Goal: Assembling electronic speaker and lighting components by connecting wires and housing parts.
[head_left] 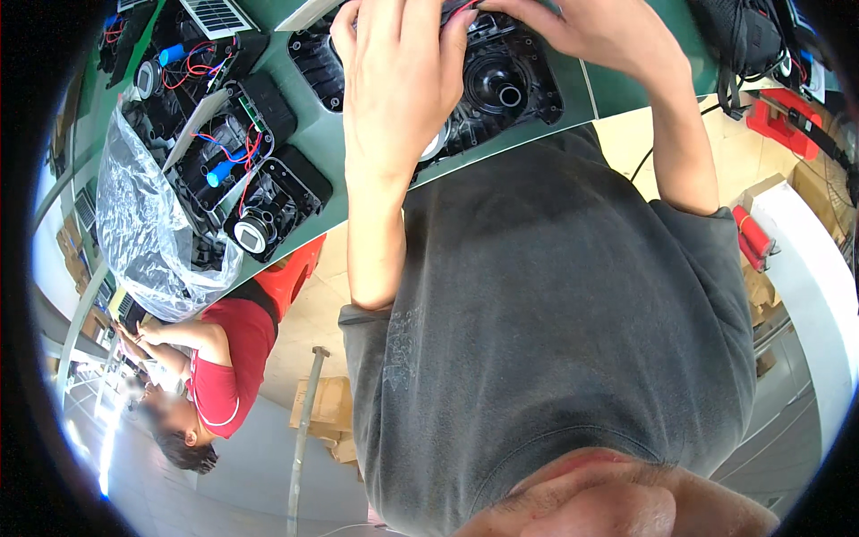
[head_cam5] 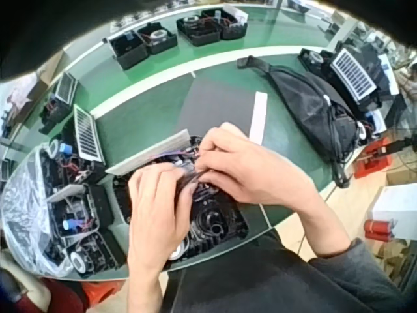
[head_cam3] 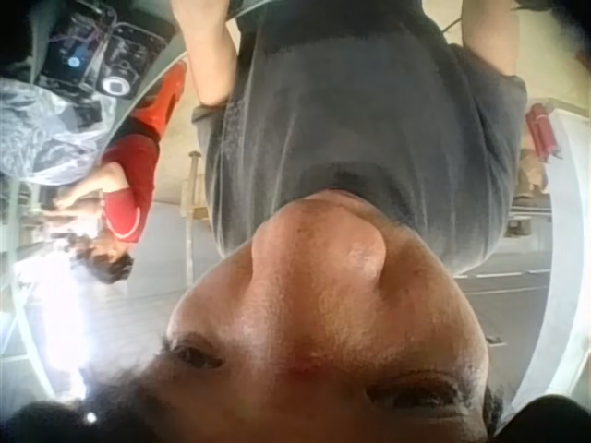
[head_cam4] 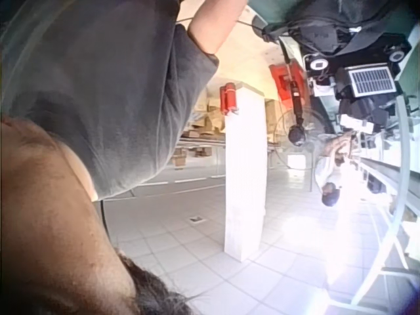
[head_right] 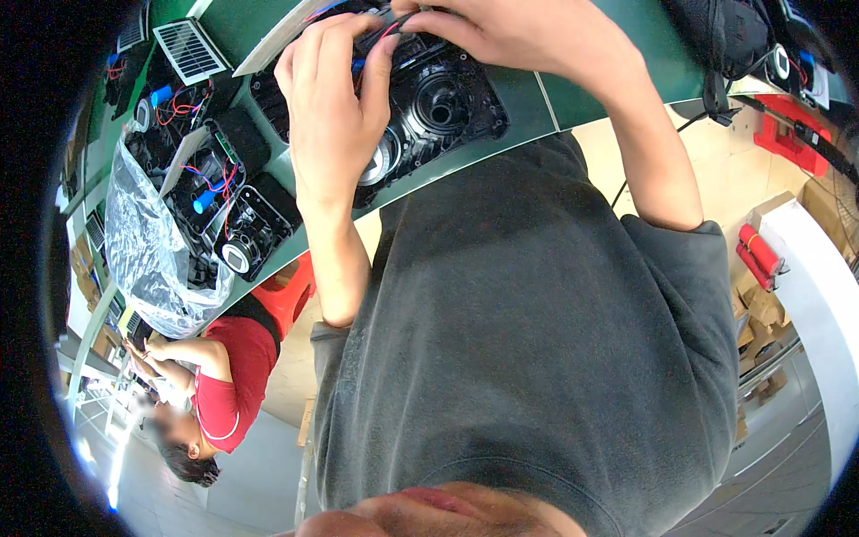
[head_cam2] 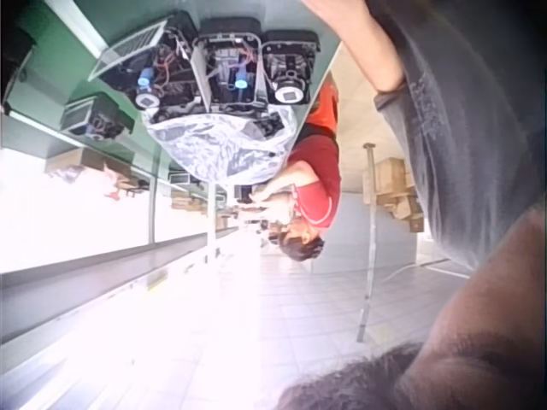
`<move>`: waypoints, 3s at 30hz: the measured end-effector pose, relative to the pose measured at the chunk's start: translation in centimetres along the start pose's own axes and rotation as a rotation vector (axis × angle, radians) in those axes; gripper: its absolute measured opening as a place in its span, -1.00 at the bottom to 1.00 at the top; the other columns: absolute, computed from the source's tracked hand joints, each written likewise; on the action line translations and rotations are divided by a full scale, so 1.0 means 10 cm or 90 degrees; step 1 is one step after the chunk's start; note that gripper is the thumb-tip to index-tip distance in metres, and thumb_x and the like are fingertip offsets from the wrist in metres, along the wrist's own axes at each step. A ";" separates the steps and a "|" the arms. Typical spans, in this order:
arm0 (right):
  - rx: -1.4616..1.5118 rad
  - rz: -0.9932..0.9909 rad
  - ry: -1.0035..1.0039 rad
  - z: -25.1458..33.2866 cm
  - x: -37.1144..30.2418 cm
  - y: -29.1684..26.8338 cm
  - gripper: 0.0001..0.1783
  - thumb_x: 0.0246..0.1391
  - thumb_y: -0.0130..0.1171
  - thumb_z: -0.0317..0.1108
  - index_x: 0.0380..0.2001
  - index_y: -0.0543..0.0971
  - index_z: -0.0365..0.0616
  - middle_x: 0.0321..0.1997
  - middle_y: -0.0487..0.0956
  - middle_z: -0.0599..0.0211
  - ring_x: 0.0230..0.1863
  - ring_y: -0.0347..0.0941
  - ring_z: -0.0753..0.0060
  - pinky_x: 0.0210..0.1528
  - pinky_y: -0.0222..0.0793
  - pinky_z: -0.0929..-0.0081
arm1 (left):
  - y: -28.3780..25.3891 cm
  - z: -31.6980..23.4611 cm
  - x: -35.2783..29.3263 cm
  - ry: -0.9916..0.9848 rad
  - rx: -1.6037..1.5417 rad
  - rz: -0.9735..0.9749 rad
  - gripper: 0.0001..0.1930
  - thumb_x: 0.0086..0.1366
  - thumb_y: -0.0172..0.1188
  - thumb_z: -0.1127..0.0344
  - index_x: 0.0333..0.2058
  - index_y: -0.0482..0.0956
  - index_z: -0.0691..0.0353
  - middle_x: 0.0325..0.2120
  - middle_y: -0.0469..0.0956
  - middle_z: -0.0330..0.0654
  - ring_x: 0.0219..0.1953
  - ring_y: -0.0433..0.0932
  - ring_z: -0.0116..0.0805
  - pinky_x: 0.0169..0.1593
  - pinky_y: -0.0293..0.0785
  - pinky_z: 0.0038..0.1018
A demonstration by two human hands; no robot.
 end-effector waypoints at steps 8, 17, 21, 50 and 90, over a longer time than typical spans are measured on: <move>0.144 -0.003 0.086 -0.13 -0.08 -0.06 -0.78 0.05 0.38 -0.57 -0.19 0.65 -0.24 -0.09 0.55 0.20 -0.03 0.51 0.23 0.00 0.45 0.39 | -0.01 -0.05 0.04 0.009 -0.084 -0.025 -0.85 0.22 0.41 0.40 -0.22 0.72 0.13 -0.23 0.68 -0.27 -0.10 0.61 -0.26 0.18 0.31 -0.30; 0.076 -0.032 0.068 -0.11 -0.13 -0.02 -0.84 0.07 0.34 -0.57 -0.24 0.64 -0.26 -0.10 0.53 0.21 -0.06 0.51 0.20 -0.04 0.45 0.38 | -0.01 -0.09 0.05 0.013 -0.084 -0.002 -0.84 0.17 0.43 0.43 -0.25 0.73 0.13 -0.24 0.67 -0.28 -0.14 0.62 -0.31 0.20 0.29 -0.28; 0.071 -0.171 -0.160 0.02 -0.05 0.00 -0.83 0.08 0.32 -0.54 -0.23 0.62 -0.25 -0.11 0.50 0.20 -0.06 0.48 0.11 -0.04 0.45 0.35 | 0.01 -0.09 0.05 0.028 -0.038 -0.018 -0.85 0.17 0.43 0.42 -0.26 0.73 0.12 -0.25 0.67 -0.31 -0.14 0.62 -0.31 0.22 0.27 -0.26; -0.157 0.098 0.080 0.18 -0.16 -0.09 -0.73 0.21 0.26 -0.55 -0.02 0.66 -0.28 -0.10 0.54 0.16 -0.02 0.53 0.22 0.06 0.41 0.43 | -1.43 0.70 -0.71 -0.131 0.071 -0.207 -0.86 0.24 0.36 0.32 -0.28 0.73 0.24 -0.40 0.68 -0.21 -0.33 0.61 -0.39 -0.14 0.48 -0.41; 0.529 0.054 0.345 -0.60 0.19 -0.21 -0.75 0.27 0.30 -0.47 -0.01 0.63 -0.31 -0.26 0.71 0.36 -0.36 0.58 0.66 -0.31 0.51 0.69 | -0.22 -0.22 0.40 0.078 0.045 -0.026 -0.72 0.11 0.50 0.31 -0.16 0.73 0.10 -0.15 0.63 -0.29 -0.19 0.61 -0.30 -0.10 0.45 -0.36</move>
Point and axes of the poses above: each hand's wrist, its own x-axis towards the middle knuckle, its own y-axis out of the palm, z = x × y, the point moved 4 cm from there along x, towards the middle knuckle
